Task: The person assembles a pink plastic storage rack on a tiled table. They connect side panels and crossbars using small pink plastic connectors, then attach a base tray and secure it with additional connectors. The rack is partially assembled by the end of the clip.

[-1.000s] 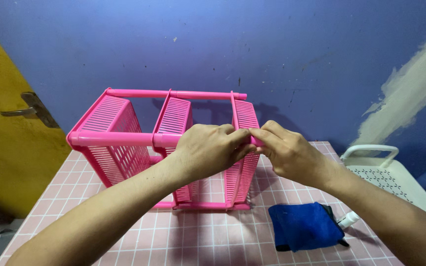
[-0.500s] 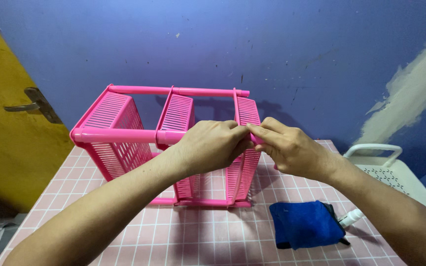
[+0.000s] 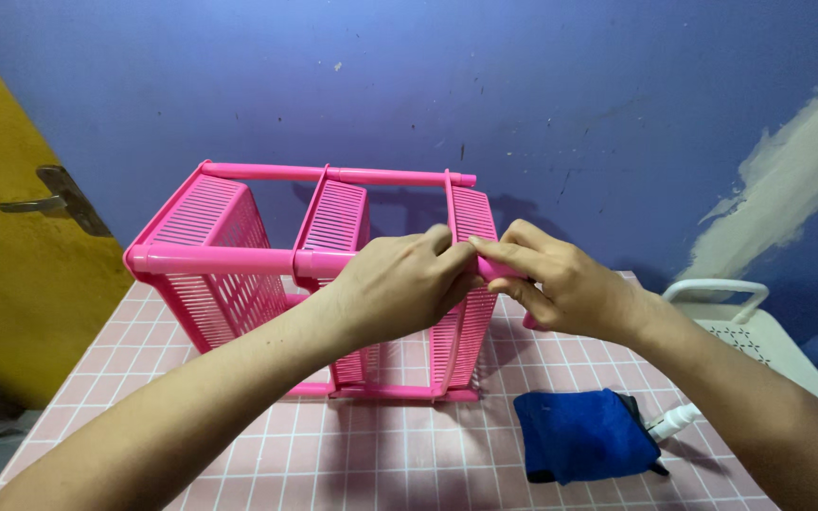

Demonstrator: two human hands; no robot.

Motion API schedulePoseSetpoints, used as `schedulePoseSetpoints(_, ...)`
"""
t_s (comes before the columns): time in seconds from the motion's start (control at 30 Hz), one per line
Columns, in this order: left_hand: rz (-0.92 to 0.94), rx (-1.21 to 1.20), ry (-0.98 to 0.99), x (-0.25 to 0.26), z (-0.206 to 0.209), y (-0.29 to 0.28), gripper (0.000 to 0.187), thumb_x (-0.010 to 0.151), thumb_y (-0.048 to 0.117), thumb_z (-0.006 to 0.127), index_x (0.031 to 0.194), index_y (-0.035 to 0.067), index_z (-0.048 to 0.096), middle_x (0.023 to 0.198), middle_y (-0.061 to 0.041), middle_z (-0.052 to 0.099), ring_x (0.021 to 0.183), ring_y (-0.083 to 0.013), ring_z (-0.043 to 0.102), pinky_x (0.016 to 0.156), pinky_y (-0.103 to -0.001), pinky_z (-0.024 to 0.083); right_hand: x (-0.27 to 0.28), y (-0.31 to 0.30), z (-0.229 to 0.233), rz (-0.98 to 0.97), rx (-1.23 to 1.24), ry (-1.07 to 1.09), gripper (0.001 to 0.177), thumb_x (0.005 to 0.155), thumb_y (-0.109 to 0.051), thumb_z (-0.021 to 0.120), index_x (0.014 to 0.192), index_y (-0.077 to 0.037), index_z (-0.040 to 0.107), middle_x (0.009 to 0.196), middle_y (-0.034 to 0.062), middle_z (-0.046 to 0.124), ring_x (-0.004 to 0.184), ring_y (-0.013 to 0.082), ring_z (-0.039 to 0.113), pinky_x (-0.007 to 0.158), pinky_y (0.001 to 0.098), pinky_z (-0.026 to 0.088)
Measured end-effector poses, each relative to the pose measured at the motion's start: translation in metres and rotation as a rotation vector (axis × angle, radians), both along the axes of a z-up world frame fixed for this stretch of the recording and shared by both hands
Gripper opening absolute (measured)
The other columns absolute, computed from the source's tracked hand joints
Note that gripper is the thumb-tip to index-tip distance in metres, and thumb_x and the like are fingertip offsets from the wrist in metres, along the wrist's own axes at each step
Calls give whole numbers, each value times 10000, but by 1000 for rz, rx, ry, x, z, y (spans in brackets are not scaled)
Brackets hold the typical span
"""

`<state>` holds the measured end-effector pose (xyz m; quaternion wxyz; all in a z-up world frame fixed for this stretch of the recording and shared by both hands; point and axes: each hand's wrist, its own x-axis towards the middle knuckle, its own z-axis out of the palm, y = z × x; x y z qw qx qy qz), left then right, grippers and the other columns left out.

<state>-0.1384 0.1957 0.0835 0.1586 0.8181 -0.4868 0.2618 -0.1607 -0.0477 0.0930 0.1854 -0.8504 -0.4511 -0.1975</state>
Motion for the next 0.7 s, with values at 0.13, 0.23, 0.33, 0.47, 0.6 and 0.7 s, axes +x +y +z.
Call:
schedulePoseSetpoints(0.13, -85, -95, -247, -3, -4, -2, 338, 950, 238, 664, 1148, -34, 626, 1200, -247, 608, 830, -256, 676, 645, -363, 577, -12, 8, -1, -104, -175, -360, 428, 934, -123, 654, 1262, 118, 519, 1050, 192, 592, 859, 281, 652, 756, 345, 591)
schedulePoseSetpoints(0.23, -15, -12, -399, -5, -8, -4, 388, 910, 209, 660, 1181, -67, 623, 1239, -210, 634, 790, -223, 661, 650, -362, 537, -18, 14, -5, -208, -302, -576, 386, 934, -131, 631, 1201, 122, 513, 1040, 187, 591, 883, 302, 629, 768, 375, 571)
schedulePoseSetpoints(0.33, -46, -53, -422, -5, -9, -6, 364, 927, 199, 645, 1176, -62, 598, 1150, -174, 625, 806, -219, 663, 695, -352, 529, -19, 17, -10, -284, -250, -487, 437, 915, -167, 655, 1227, 113, 532, 953, 164, 573, 809, 269, 605, 680, 360, 547)
schedulePoseSetpoints(0.47, -62, 6, -264, 0, -8, -5, 248, 944, 215, 649, 1086, 19, 594, 983, -87, 607, 743, -211, 666, 641, -368, 523, -6, 13, -10, -262, -294, -530, 300, 897, -210, 692, 1021, 15, 537, 845, 120, 556, 686, 227, 593, 575, 342, 516)
schedulePoseSetpoints(0.6, -32, 96, -173, 5, -5, -5, 221, 971, 239, 636, 1047, 40, 578, 942, -87, 593, 709, -218, 674, 586, -376, 528, 3, 9, -8, -211, -359, -646, 294, 910, -258, 684, 940, -18, 516, 789, 96, 538, 623, 208, 582, 538, 323, 506)
schedulePoseSetpoints(0.7, -48, 110, -154, 6, -4, -7, 266, 955, 233, 630, 1101, 21, 562, 945, -108, 595, 675, -230, 668, 561, -378, 533, 3, 8, -5, -221, -446, -578, 331, 914, -294, 687, 931, -3, 530, 784, 89, 538, 638, 201, 582, 559, 323, 513)
